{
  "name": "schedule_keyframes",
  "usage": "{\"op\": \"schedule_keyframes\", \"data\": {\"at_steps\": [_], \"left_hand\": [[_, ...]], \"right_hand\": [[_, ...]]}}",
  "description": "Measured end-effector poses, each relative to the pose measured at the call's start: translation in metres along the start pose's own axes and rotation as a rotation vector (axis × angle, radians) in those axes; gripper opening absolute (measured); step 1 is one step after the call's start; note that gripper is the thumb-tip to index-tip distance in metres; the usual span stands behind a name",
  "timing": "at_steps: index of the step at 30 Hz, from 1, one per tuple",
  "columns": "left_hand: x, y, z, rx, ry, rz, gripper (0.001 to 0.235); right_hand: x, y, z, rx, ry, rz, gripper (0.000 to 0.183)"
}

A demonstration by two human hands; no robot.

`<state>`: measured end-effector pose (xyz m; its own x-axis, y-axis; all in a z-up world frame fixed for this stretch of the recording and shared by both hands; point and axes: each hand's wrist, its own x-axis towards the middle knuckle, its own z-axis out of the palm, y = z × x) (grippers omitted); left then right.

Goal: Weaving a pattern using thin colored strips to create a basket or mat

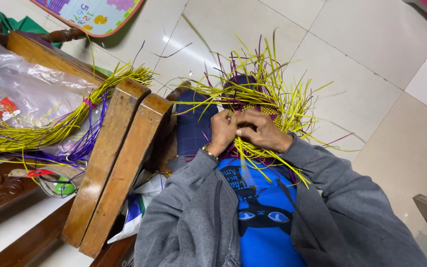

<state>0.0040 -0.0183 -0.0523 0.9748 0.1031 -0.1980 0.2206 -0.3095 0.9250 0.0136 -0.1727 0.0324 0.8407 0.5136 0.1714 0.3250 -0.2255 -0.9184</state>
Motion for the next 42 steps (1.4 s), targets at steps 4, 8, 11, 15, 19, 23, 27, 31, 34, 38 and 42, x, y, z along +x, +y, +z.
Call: {"op": "schedule_keyframes", "data": {"at_steps": [4, 8, 11, 15, 19, 23, 27, 31, 34, 38, 42], "left_hand": [[-0.001, 0.004, -0.012, -0.201, -0.057, -0.234, 0.039], [-0.011, 0.006, -0.037, -0.342, -0.172, -0.278, 0.025], [-0.025, 0.018, -0.053, -0.149, -0.248, -0.203, 0.011], [-0.029, 0.015, -0.054, -0.110, -0.220, -0.153, 0.010], [-0.030, 0.012, -0.052, -0.106, -0.185, -0.124, 0.008], [-0.033, 0.013, -0.055, -0.039, -0.188, -0.117, 0.012], [-0.040, 0.014, -0.054, -0.051, -0.146, -0.052, 0.012], [-0.040, 0.017, -0.054, -0.091, -0.133, -0.059, 0.013], [-0.042, 0.011, -0.053, -0.106, -0.149, -0.061, 0.014], [-0.042, 0.030, -0.056, -0.055, -0.150, -0.046, 0.014], [-0.044, 0.053, -0.062, 0.050, -0.210, -0.069, 0.012]], "right_hand": [[-0.002, 0.000, 0.000, -0.208, -0.143, -0.174, 0.016], [-0.003, -0.001, -0.015, -0.294, -0.384, -0.209, 0.013], [0.013, -0.016, -0.032, -0.179, -0.428, 0.009, 0.017], [0.055, -0.022, -0.031, -0.047, -0.444, 0.282, 0.023], [0.082, -0.010, -0.014, -0.289, -0.697, 0.358, 0.024], [0.076, 0.024, 0.009, -0.561, -0.825, 0.349, 0.021], [0.073, 0.010, 0.000, -0.575, -0.846, 0.365, 0.021], [0.074, 0.007, -0.016, -0.520, -0.837, 0.402, 0.022], [0.073, 0.011, -0.023, -0.369, -0.808, 0.483, 0.020], [0.084, -0.012, -0.027, -0.115, -0.837, 0.532, 0.020], [0.090, -0.022, -0.010, -0.448, -0.921, 0.528, 0.024]]}}
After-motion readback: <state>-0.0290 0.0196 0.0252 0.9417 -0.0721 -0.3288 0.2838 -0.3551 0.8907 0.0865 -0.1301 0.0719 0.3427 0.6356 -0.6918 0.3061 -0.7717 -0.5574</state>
